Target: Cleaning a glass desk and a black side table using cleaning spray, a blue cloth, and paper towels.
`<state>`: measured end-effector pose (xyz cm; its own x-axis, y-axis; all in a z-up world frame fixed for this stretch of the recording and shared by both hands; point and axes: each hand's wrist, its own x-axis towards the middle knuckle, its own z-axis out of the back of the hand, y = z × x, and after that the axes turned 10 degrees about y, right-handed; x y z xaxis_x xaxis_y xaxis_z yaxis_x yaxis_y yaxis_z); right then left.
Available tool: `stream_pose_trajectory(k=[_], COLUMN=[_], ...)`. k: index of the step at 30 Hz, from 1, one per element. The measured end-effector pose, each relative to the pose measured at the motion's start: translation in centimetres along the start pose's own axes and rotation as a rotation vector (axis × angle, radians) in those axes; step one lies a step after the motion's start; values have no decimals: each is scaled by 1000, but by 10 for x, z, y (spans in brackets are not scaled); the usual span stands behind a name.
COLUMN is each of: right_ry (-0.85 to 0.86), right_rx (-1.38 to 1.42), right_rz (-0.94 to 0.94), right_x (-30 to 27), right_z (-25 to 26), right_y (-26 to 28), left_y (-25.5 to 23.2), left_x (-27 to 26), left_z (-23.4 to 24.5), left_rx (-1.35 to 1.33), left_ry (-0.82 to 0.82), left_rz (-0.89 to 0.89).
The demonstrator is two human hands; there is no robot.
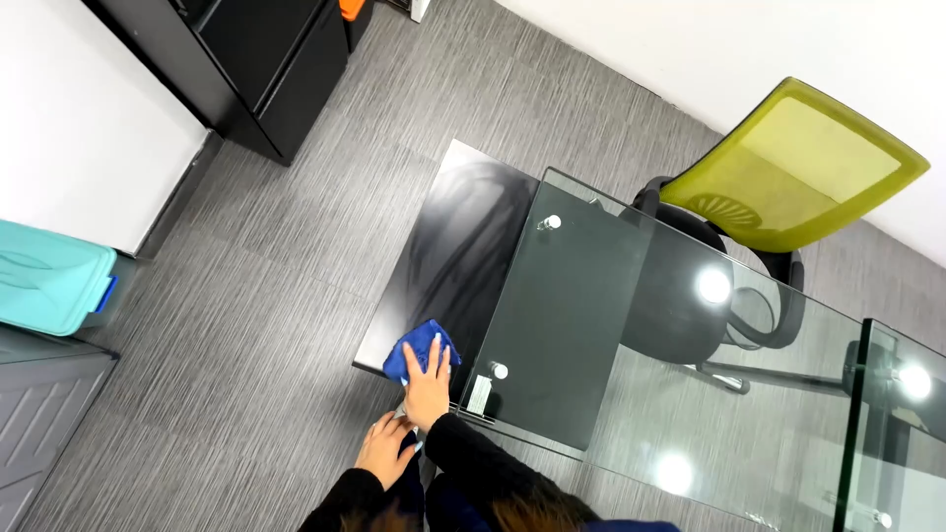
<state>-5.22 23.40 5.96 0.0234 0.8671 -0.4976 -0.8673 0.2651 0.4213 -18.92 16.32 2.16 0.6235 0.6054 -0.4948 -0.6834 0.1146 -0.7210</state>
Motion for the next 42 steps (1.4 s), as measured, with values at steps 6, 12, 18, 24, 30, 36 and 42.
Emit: stream_pose_trajectory(k=[6, 12, 18, 24, 30, 36, 42], right_ry=[-511, -561, -217, -511, -495, -24, -362], right_rx=[99, -340, 59, -134, -124, 45, -94], right_rz=[-430, -95, -215, -27, 147, -87, -45], right_x=[130, 323, 349, 293, 64, -14, 111], right_z=[27, 106, 218, 133, 31, -8, 35], right_y=[-43, -192, -161, -167, -36, -3, -26], left_y=[17, 54, 72, 84, 36, 18, 19], left_x=[-13, -11, -5, 2, -2, 8, 0], left_z=[2, -14, -29, -46, -28, -19, -4], left_rx=[-20, -75, -92, -91, -75, -33, -126], left_ry=[-18, -20, -20, 7, -114, -49, -103], left_rz=[64, 163, 265, 135, 3, 79, 119])
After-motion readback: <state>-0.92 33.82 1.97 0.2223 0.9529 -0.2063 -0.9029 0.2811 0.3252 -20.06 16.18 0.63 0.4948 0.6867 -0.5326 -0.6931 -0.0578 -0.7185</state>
